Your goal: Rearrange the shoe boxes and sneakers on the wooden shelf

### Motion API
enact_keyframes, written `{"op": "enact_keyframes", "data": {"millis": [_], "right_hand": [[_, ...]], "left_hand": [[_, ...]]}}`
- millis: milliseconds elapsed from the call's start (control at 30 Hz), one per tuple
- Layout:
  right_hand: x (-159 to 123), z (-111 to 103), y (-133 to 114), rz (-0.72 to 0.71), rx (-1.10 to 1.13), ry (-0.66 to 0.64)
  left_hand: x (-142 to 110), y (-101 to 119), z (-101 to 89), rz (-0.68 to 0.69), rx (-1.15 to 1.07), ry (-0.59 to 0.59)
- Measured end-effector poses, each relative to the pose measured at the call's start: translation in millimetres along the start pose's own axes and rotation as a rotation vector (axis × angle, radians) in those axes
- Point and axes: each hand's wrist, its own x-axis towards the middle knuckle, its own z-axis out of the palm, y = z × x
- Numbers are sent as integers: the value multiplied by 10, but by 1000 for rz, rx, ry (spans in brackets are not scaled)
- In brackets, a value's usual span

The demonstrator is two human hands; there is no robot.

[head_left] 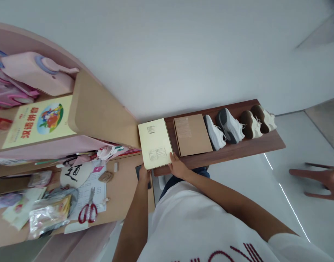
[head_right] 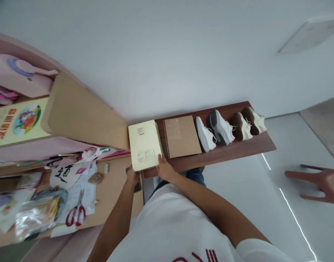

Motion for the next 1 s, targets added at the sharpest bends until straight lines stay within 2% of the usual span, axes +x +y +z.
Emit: {"op": "enact_keyframes", "data": {"millis": [133,267,400,500,700,867,1000], "right_hand": [[-55,17,-24,74,40,-18],[-54,-4,-87,84,53,6],[-18,-14,-123,57,67,42],[-16,-22,-118,81,87,67],[-75,-76,-128,131,86,64],[-116,-155,-212,147,55,60],[-119,-201,-267,145,38,108]], "left_hand": [[57,-22,-22,-79,-160,-61],[130,5,-72,-142,-178,-118],[195,28,-91,-219,-168,-107],[200,41,-78,-199,-183,-88],[107,109,-84,-141,-242,-169],[-38,201,-134,-117,-309,-178],[-192,251,-146,-134,-342,-196]]}}
